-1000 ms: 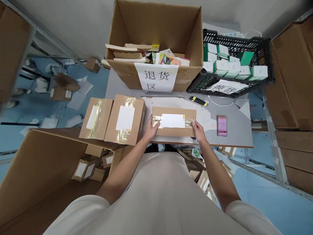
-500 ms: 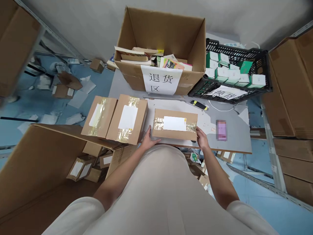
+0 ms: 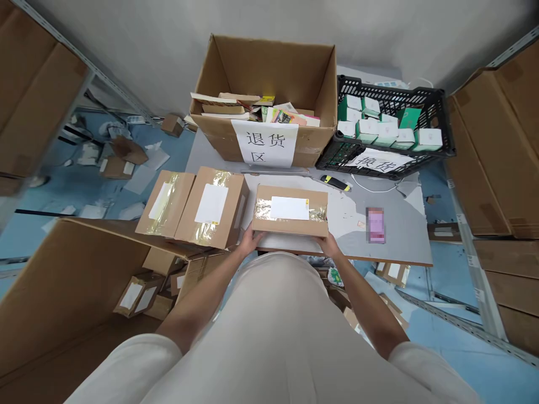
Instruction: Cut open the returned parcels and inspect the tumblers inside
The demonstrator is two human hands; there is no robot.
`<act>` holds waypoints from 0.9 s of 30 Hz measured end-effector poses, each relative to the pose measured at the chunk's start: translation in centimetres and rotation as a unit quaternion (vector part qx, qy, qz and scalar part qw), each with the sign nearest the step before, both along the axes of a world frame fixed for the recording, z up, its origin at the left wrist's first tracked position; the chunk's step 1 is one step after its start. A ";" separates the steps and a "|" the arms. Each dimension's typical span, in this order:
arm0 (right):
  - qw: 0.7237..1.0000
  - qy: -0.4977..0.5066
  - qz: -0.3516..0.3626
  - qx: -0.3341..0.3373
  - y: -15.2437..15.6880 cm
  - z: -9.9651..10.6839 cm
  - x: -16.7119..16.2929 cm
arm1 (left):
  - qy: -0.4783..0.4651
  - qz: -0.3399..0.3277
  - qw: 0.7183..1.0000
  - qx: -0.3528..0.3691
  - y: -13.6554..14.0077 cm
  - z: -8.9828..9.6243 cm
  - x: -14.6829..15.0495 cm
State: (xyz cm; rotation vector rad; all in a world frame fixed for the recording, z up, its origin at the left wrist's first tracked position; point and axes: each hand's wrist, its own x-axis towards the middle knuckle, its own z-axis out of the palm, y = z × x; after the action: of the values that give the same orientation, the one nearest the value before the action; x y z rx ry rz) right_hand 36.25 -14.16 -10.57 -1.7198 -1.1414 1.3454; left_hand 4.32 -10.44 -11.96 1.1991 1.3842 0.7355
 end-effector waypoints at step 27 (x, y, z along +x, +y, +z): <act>0.995 -0.098 0.011 -0.011 1.5 2.5 2.8 | 0.161 0.054 0.985 0.024 2.7 4.4 0.9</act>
State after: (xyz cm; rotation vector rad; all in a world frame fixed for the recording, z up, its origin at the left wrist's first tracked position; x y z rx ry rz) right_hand 39.02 -12.66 -8.09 -1.8934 -1.2603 1.2270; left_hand 5.23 -7.78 -7.60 1.3305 1.7184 0.6719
